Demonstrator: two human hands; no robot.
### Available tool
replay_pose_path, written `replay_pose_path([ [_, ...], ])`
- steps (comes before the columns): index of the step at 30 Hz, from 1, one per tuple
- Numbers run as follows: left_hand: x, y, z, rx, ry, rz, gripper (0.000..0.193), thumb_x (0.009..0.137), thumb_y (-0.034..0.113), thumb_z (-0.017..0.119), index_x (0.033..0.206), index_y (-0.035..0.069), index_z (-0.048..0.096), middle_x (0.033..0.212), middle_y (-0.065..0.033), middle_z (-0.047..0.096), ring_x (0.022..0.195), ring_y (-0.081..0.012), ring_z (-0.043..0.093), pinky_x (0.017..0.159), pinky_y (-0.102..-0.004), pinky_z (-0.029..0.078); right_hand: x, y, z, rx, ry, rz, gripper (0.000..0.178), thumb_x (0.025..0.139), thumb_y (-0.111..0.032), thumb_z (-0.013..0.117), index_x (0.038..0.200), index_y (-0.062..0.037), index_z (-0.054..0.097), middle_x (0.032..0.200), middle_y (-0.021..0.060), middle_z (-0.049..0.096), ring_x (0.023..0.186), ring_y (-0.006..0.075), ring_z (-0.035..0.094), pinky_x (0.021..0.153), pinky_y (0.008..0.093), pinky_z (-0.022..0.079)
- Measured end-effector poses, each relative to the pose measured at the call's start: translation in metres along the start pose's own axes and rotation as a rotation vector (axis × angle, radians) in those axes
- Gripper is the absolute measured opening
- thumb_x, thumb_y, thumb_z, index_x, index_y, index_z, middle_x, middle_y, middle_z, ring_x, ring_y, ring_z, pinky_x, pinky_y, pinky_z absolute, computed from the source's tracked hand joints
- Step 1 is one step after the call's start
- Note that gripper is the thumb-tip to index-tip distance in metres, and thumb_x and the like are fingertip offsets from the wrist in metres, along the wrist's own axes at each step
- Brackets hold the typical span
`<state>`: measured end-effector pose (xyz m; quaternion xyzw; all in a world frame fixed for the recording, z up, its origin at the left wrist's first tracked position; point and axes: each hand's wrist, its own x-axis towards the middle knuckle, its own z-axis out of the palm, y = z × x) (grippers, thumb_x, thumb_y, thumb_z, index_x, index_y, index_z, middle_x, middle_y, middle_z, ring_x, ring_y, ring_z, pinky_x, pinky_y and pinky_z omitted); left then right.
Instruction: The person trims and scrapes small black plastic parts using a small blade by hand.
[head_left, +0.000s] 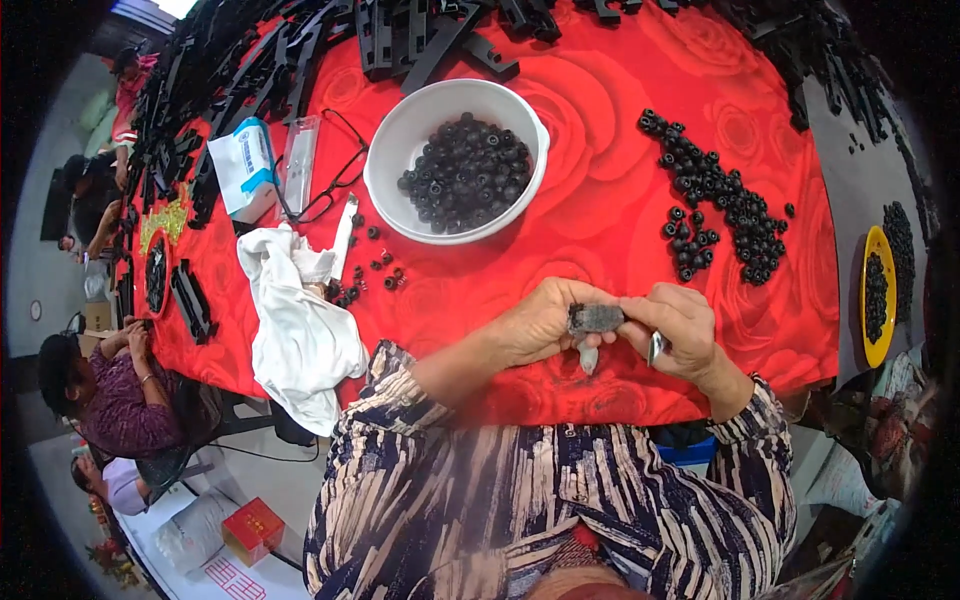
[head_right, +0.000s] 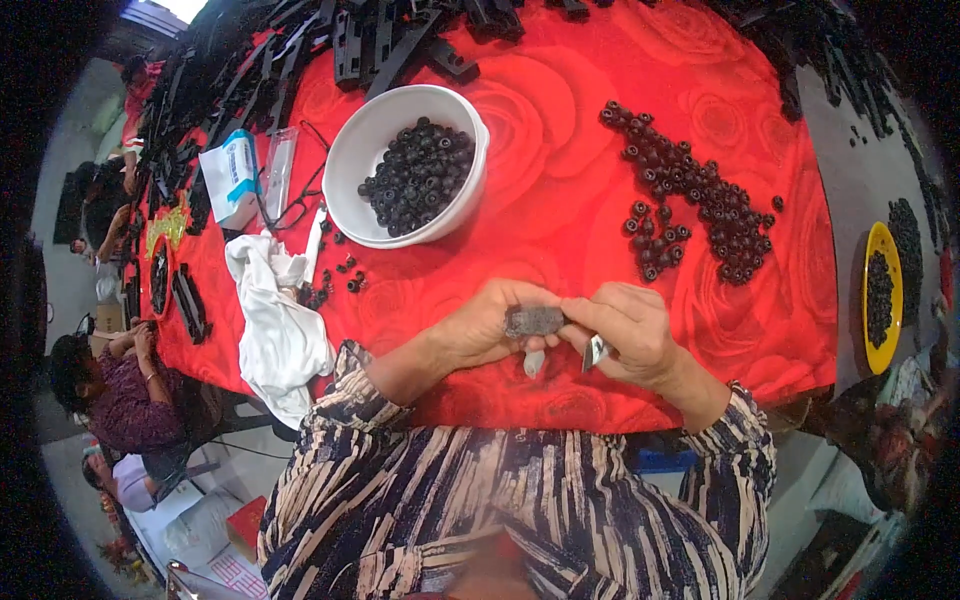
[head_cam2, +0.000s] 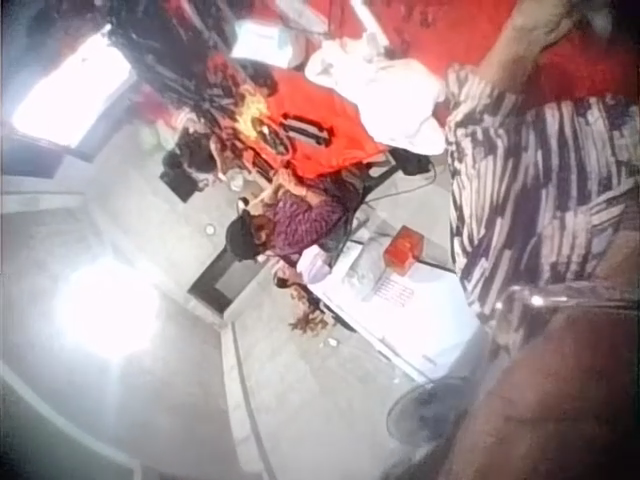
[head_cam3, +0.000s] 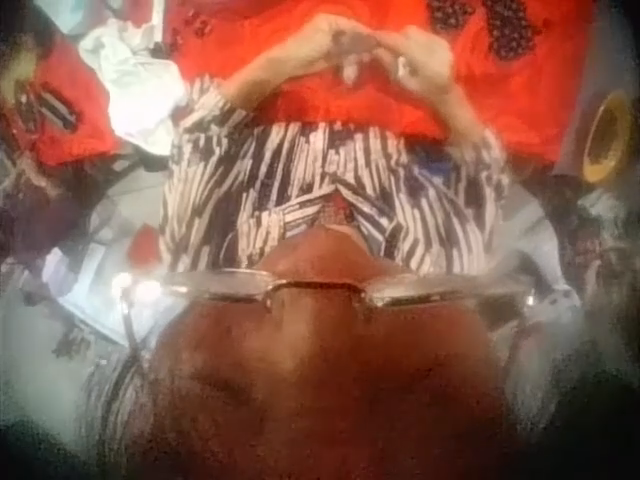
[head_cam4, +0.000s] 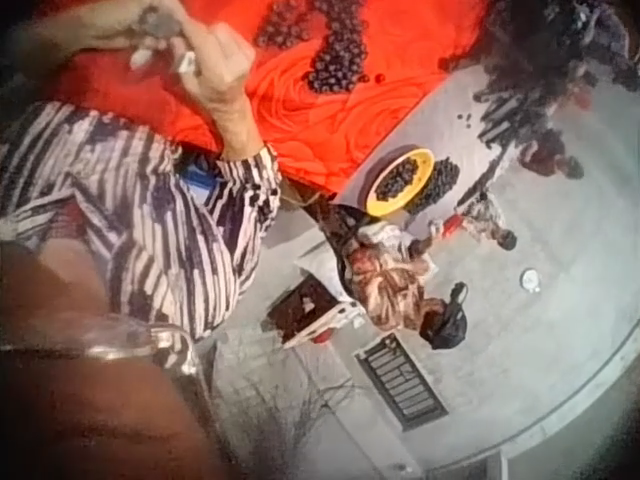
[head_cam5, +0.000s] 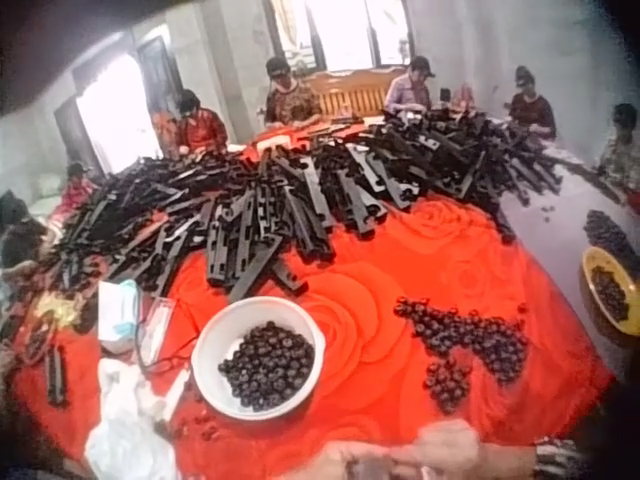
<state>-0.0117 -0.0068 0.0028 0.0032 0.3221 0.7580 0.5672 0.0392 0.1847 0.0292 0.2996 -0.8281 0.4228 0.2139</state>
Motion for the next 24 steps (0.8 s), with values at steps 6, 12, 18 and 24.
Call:
replay_pose_path([
  [6,0.005,-0.008,-0.001,-0.064,0.045,0.162,0.021,0.084,0.002,0.056,0.105,-0.002,0.061,0.081,-0.0102,0.065,0.065,-0.0106,0.060,0.057,-0.0198,0.050,0.000,0.002,0.002,-0.161,0.054,-0.093,0.032,0.062,0.000,0.071,0.093,0.0040,0.060,0.061,0.0063,0.048,0.049,0.0206,0.049,0.044,0.0324,0.038],
  [12,0.006,-0.008,0.002,0.072,0.089,0.203,0.021,0.085,0.001,0.055,0.105,-0.001,0.061,0.083,-0.0084,0.065,0.067,-0.0089,0.059,0.059,-0.0187,0.048,-0.005,0.007,0.005,-0.152,0.079,-0.080,0.031,0.062,-0.003,0.072,0.090,0.0034,0.060,0.061,0.0058,0.048,0.049,0.0209,0.050,0.044,0.0323,0.039],
  [18,-0.001,-0.010,0.000,0.200,0.080,0.253,0.021,0.085,0.001,0.055,0.105,0.000,0.061,0.084,-0.0054,0.064,0.069,-0.0078,0.058,0.061,-0.0197,0.047,-0.007,0.001,0.007,-0.148,0.067,-0.038,0.027,0.062,-0.005,0.073,0.085,0.0019,0.059,0.061,0.0059,0.048,0.050,0.0213,0.050,0.044,0.0329,0.039],
  [24,-0.002,0.002,0.003,0.253,0.105,0.274,0.022,0.085,0.002,0.055,0.106,-0.002,0.060,0.086,-0.0066,0.063,0.071,-0.0099,0.059,0.060,-0.0216,0.049,-0.004,0.002,-0.007,0.045,0.009,0.165,0.030,0.067,-0.001,0.066,0.095,0.0011,0.055,0.070,0.0079,0.049,0.056,0.0199,0.051,0.050,0.0303,0.040],
])
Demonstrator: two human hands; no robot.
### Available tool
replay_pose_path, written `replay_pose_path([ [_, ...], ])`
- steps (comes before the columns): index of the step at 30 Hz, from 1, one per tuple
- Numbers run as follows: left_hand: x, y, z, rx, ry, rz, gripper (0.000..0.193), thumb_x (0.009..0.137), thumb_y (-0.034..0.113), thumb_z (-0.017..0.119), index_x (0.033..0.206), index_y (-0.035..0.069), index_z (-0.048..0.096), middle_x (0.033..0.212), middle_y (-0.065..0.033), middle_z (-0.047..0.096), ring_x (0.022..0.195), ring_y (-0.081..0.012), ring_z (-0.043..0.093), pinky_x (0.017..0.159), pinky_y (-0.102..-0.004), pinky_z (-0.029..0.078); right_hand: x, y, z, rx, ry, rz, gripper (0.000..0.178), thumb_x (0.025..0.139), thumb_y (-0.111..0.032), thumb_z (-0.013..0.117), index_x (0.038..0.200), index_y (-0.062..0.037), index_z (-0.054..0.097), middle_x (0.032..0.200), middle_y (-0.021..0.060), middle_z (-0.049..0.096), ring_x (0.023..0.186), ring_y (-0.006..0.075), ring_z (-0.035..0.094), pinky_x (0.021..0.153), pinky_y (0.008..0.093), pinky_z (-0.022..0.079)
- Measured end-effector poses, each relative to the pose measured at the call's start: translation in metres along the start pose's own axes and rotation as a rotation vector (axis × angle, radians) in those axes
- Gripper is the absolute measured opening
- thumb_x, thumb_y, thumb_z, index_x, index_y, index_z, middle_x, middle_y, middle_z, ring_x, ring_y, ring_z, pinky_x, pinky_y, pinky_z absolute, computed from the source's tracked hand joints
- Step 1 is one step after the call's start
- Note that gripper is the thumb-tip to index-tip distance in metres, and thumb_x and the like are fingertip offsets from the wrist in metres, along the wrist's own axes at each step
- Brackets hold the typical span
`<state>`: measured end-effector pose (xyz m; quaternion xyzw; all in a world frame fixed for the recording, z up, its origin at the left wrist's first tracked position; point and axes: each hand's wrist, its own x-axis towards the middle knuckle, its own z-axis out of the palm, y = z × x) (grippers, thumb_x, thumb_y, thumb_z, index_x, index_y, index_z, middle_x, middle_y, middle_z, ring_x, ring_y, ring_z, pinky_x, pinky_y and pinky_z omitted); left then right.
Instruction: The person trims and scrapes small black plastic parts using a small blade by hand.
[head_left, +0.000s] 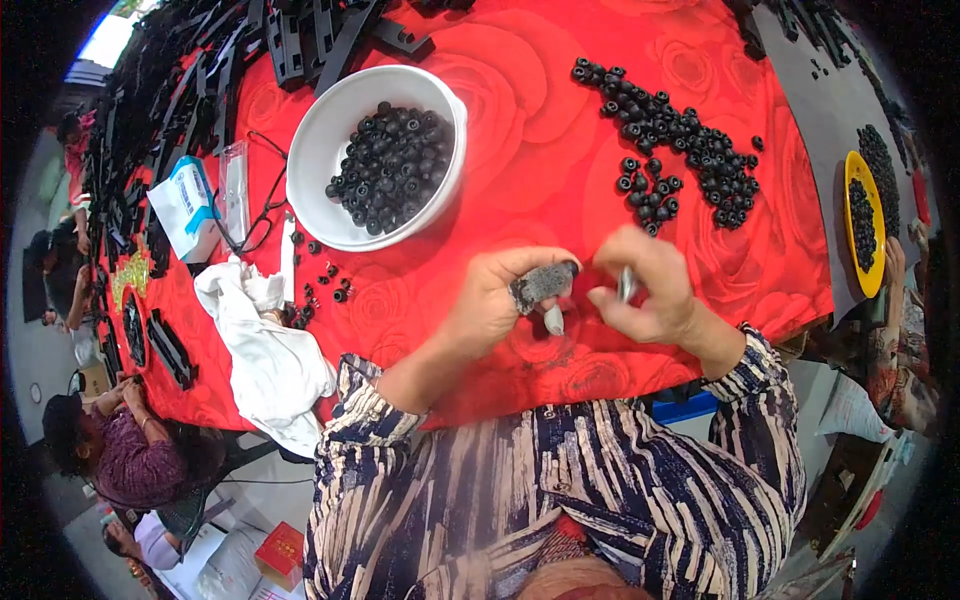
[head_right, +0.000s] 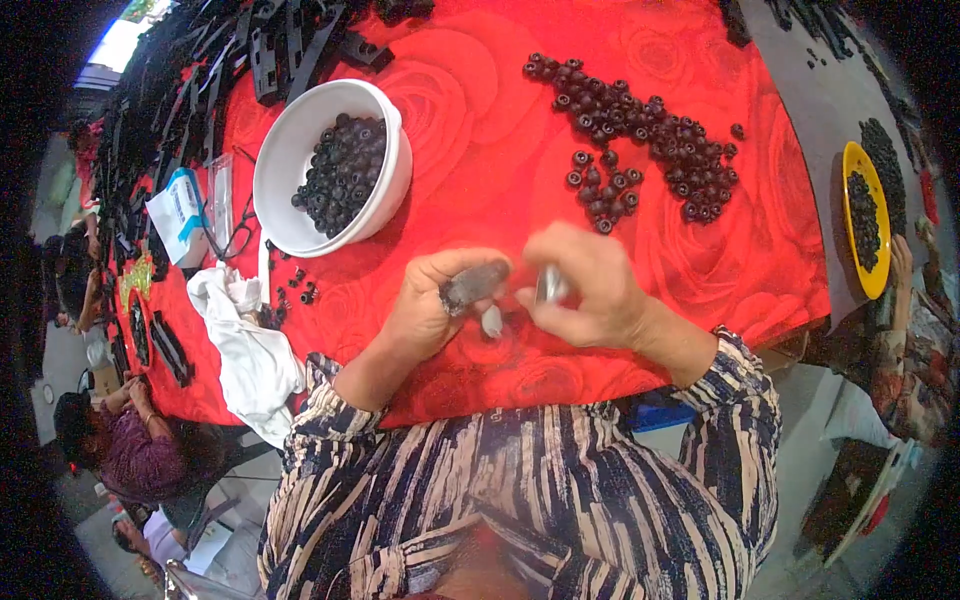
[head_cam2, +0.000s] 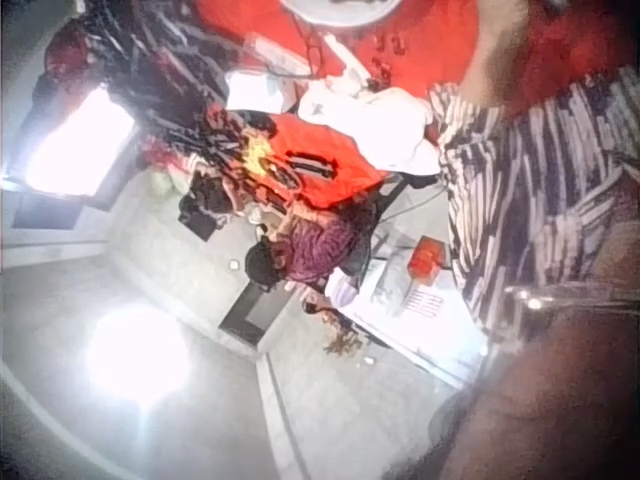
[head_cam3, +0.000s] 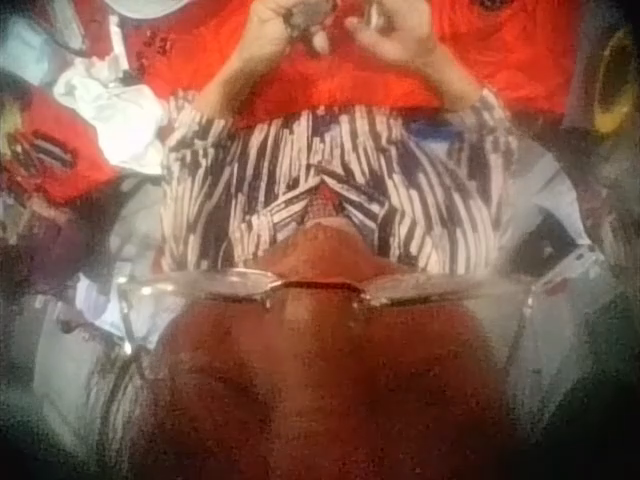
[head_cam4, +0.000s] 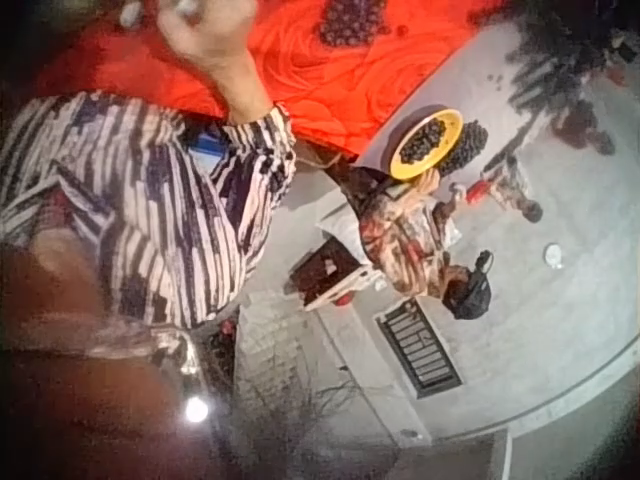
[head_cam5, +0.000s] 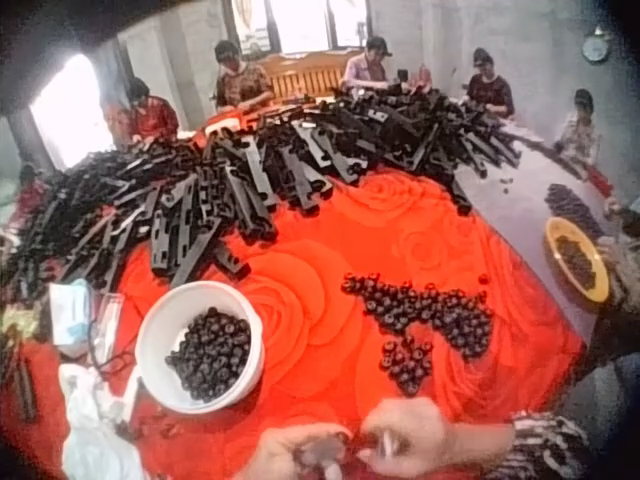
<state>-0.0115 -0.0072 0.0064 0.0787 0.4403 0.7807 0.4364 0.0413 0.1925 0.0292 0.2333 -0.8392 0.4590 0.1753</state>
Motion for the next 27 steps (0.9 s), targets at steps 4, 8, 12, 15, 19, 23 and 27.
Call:
replay_pose_path([
  [4,-0.002,0.000,-0.001,0.010,0.017,0.030,0.025,0.084,0.000,0.054,0.108,-0.003,0.059,0.090,-0.0073,0.060,0.077,-0.0105,0.057,0.061,-0.0213,0.048,0.004,0.001,-0.013,0.405,-0.021,0.438,0.023,0.081,-0.005,0.051,0.103,0.0024,0.051,0.081,0.0053,0.050,0.069,0.0149,0.049,0.063,0.0257,0.039],
  [8,-0.001,0.000,0.001,0.027,0.004,0.068,0.021,0.086,0.007,0.056,0.104,-0.001,0.061,0.083,-0.0026,0.060,0.066,-0.0075,0.057,0.058,-0.0213,0.048,0.007,0.002,-0.009,0.309,-0.125,0.332,0.015,0.086,-0.005,0.049,0.098,0.0035,0.053,0.077,0.0076,0.049,0.068,0.0167,0.050,0.061,0.0280,0.039],
  [12,-0.001,0.008,0.006,0.018,0.020,0.013,0.021,0.086,0.006,0.055,0.105,-0.001,0.060,0.084,-0.0024,0.060,0.067,-0.0072,0.057,0.060,-0.0208,0.047,0.007,0.000,-0.010,0.283,-0.180,0.447,0.016,0.085,-0.007,0.052,0.098,0.0036,0.054,0.075,0.0099,0.049,0.066,0.0188,0.051,0.059,0.0286,0.039],
  [15,-0.002,0.008,0.006,0.023,0.026,-0.038,0.021,0.087,0.006,0.054,0.106,-0.002,0.060,0.085,-0.0030,0.060,0.067,-0.0075,0.057,0.061,-0.0212,0.047,0.005,0.005,-0.005,0.254,-0.132,0.363,0.017,0.084,-0.006,0.053,0.098,0.0039,0.054,0.075,0.0102,0.050,0.064,0.0197,0.051,0.057,0.0289,0.040],
  [19,-0.005,0.009,0.005,0.080,0.017,-0.031,0.023,0.087,0.003,0.050,0.108,-0.001,0.058,0.087,-0.0044,0.061,0.067,-0.0091,0.058,0.061,-0.0221,0.048,0.005,0.002,-0.003,0.205,-0.166,0.357,0.016,0.083,-0.004,0.054,0.097,0.0036,0.053,0.075,0.0105,0.050,0.063,0.0203,0.052,0.056,0.0296,0.040],
  [23,-0.006,0.010,0.005,0.088,0.004,-0.063,0.025,0.087,0.001,0.048,0.110,-0.001,0.057,0.087,-0.0049,0.061,0.068,-0.0103,0.059,0.061,-0.0225,0.048,0.006,0.001,-0.003,0.189,-0.185,0.351,0.016,0.081,-0.004,0.055,0.096,0.0031,0.054,0.074,0.0106,0.049,0.062,0.0207,0.051,0.054,0.0304,0.039],
  [27,-0.004,0.007,0.004,0.066,0.015,-0.057,0.025,0.088,0.001,0.047,0.110,-0.001,0.057,0.087,-0.0049,0.061,0.068,-0.0106,0.059,0.061,-0.0228,0.048,0.003,0.004,0.000,0.194,-0.164,0.337,0.014,0.082,-0.006,0.055,0.094,0.0021,0.055,0.070,0.0051,0.044,0.057,0.0125,0.041,0.051,0.0265,0.031],
])
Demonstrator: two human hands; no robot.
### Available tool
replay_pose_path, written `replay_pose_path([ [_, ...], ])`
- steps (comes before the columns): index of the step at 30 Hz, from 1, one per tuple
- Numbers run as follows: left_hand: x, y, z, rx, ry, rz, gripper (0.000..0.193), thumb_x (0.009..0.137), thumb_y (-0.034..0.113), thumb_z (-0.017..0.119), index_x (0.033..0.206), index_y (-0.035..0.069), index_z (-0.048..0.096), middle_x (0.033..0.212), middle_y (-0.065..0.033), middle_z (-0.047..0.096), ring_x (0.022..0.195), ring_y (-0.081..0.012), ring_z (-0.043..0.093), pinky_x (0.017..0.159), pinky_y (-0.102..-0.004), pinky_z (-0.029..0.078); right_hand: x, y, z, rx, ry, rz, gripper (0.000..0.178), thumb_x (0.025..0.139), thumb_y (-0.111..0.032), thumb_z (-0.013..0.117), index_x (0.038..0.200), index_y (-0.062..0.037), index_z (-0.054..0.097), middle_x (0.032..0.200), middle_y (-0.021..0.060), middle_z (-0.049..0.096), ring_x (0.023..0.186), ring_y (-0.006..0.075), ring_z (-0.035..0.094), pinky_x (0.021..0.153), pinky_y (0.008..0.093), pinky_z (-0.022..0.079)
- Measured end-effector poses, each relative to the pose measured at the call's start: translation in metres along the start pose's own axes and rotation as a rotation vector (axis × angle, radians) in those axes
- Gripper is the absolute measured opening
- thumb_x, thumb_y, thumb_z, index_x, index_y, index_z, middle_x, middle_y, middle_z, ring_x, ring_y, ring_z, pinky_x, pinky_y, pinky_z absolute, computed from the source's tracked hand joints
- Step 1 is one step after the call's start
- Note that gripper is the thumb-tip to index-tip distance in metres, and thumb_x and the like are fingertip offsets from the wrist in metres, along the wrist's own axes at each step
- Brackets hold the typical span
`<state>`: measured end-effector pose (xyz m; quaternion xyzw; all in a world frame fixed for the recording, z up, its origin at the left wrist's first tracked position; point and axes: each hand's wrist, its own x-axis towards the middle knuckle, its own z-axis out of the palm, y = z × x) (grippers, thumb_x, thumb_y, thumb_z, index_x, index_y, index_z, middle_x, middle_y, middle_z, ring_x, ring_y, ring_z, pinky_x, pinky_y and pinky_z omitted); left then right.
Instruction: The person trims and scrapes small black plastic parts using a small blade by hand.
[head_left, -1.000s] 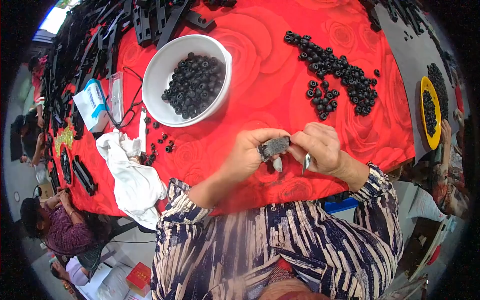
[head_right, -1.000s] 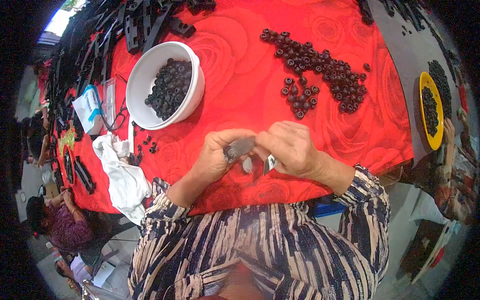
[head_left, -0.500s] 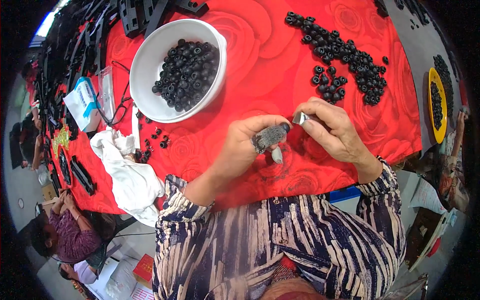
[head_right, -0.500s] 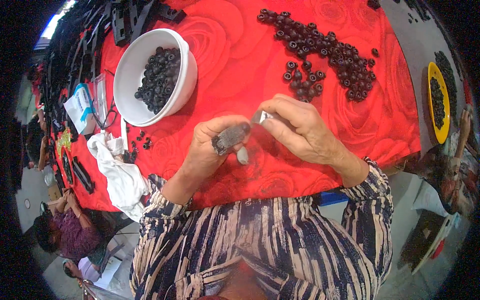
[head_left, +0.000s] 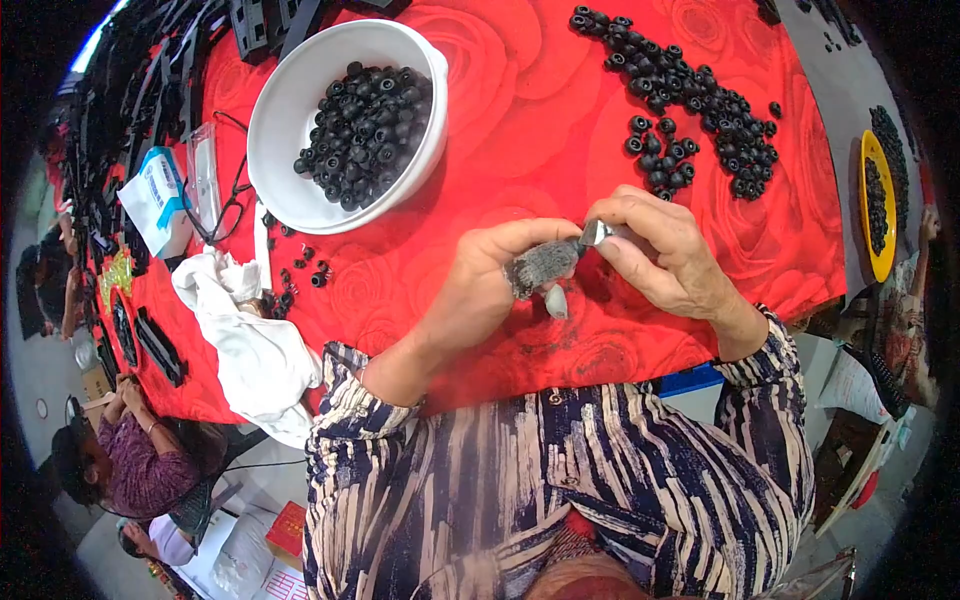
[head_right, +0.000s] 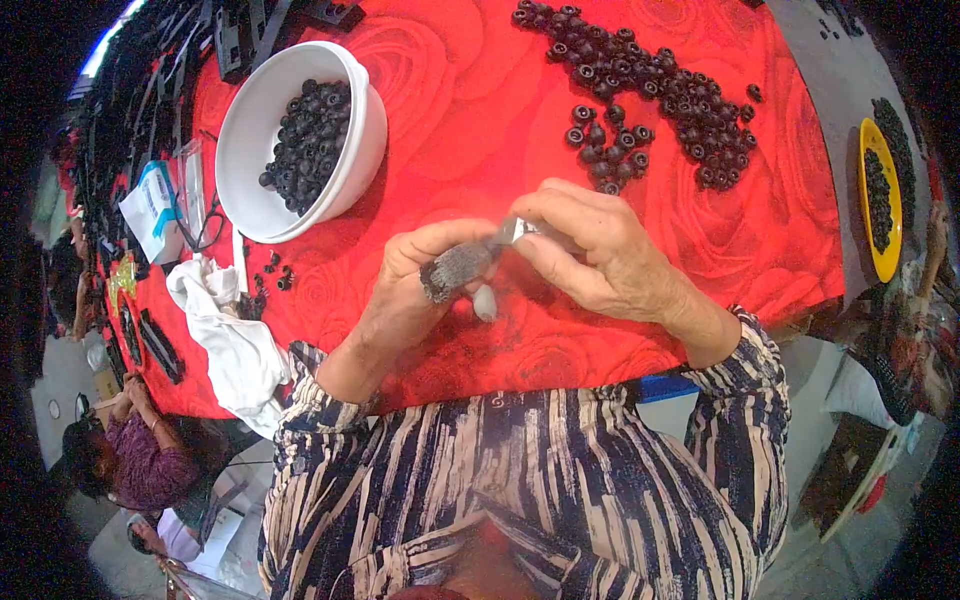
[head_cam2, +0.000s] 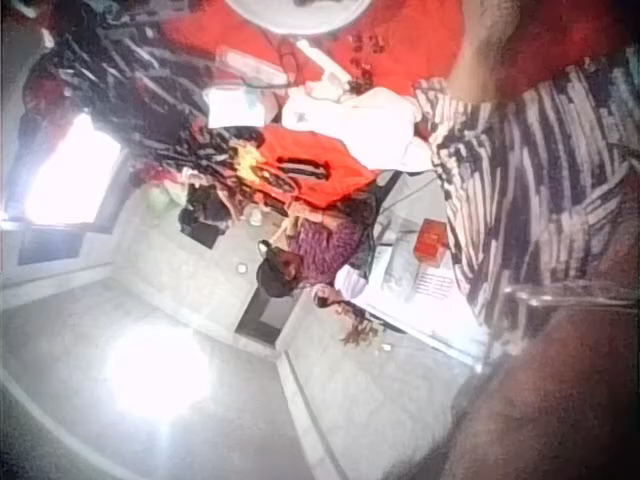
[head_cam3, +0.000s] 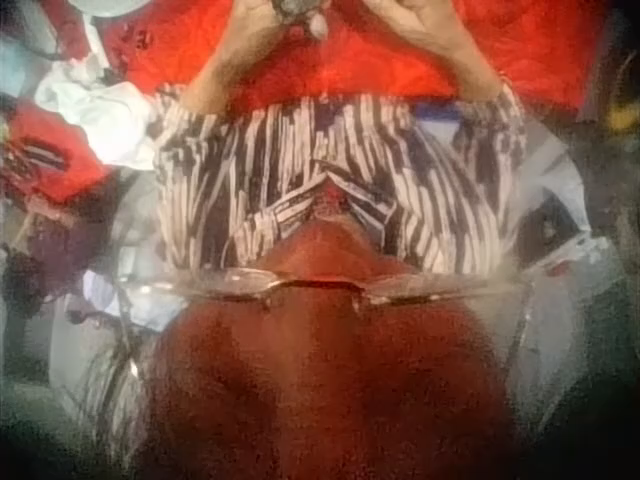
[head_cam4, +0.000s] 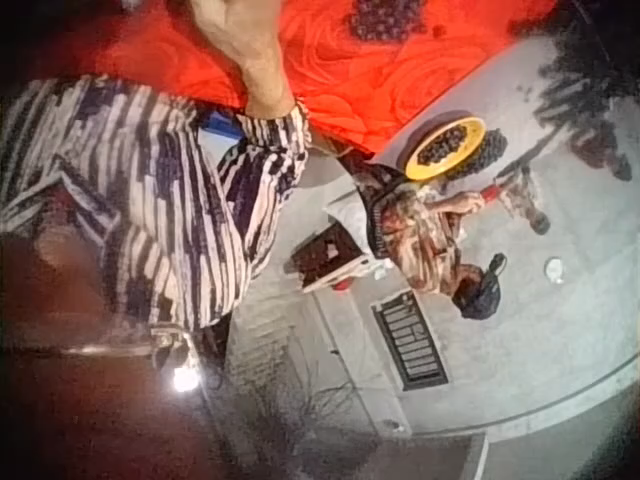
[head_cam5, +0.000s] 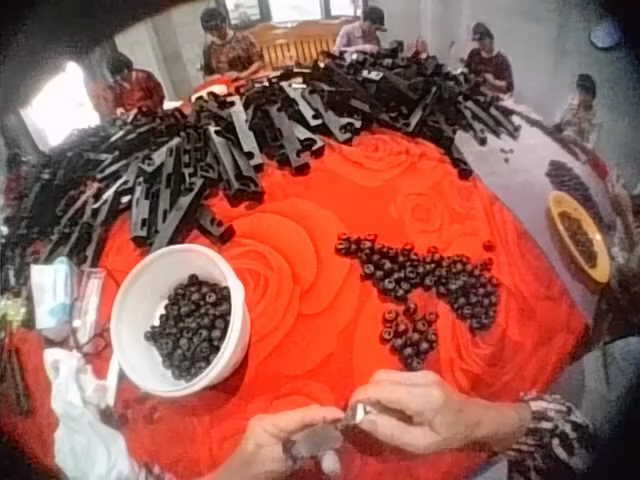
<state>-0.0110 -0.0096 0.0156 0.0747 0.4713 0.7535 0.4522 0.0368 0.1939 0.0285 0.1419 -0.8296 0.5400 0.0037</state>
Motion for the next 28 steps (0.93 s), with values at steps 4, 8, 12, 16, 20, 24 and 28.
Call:
replay_pose_path([
  [4,-0.001,0.002,0.003,-0.009,0.006,-0.002,0.024,0.088,0.002,0.048,0.110,-0.001,0.058,0.087,-0.0051,0.061,0.068,-0.0108,0.059,0.062,-0.0232,0.048,0.001,0.000,-0.001,0.000,-0.005,-0.031,0.014,0.081,-0.005,0.055,0.093,0.0020,0.055,0.069,0.0055,0.044,0.057,0.0136,0.041,0.050,0.0269,0.031],
  [8,-0.001,0.001,0.001,0.009,0.001,-0.004,0.024,0.088,0.004,0.049,0.109,-0.001,0.058,0.086,-0.0051,0.061,0.068,-0.0108,0.059,0.061,-0.0234,0.049,0.001,0.002,0.000,0.001,-0.003,-0.081,0.015,0.080,-0.002,0.055,0.094,0.0030,0.055,0.068,0.0072,0.045,0.056,0.0170,0.043,0.050,0.0289,0.033],
  [12,-0.001,0.001,0.001,-0.039,0.009,-0.041,0.023,0.088,0.004,0.049,0.109,-0.001,0.059,0.086,-0.0048,0.060,0.067,-0.0106,0.058,0.061,-0.0231,0.049,0.001,0.007,0.000,-0.031,-0.013,-0.118,0.015,0.079,-0.001,0.054,0.094,0.0036,0.055,0.068,0.0091,0.047,0.056,0.0202,0.045,0.050,0.0309,0.034],
  [16,-0.002,0.001,0.001,-0.061,-0.019,-0.029,0.023,0.088,0.004,0.050,0.108,-0.002,0.059,0.086,-0.0042,0.060,0.068,-0.0097,0.058,0.061,-0.0227,0.048,0.002,0.007,0.001,-0.018,-0.017,-0.129,0.016,0.078,-0.001,0.055,0.093,0.0039,0.055,0.068,0.0104,0.048,0.057,0.0225,0.047,0.051,0.0323,0.036],
  [20,-0.001,0.002,0.002,-0.055,-0.019,-0.052,0.022,0.087,0.005,0.051,0.107,-0.002,0.059,0.086,-0.0035,0.060,0.069,-0.0090,0.057,0.061,-0.0222,0.048,0.003,0.007,-0.001,-0.008,-0.046,-0.136,0.015,0.078,0.000,0.055,0.092,0.0041,0.054,0.068,0.0106,0.049,0.057,0.0234,0.048,0.051,0.0332,0.036],
  [24,0.000,-0.002,0.000,-0.059,-0.030,-0.032,0.022,0.087,0.005,0.051,0.106,-0.003,0.059,0.085,-0.0032,0.059,0.069,-0.0094,0.058,0.061,-0.0218,0.048,0.002,0.012,-0.001,-0.010,-0.048,-0.156,0.013,0.077,0.000,0.055,0.090,0.0035,0.054,0.068,0.0107,0.050,0.058,0.0244,0.050,0.051,0.0337,0.037],
  [28,0.006,0.002,-0.008,-0.153,0.031,0.021,0.022,0.088,0.002,0.049,0.107,0.002,0.060,0.088,-0.0075,0.060,0.069,-0.0131,0.060,0.065,-0.0241,0.051,0.001,0.008,0.003,-0.249,-0.190,-0.295,0.017,0.076,-0.010,0.062,0.090,-0.0011,0.056,0.070,0.0116,0.053,0.059,0.0260,0.053,0.053,0.0351,0.040],
])
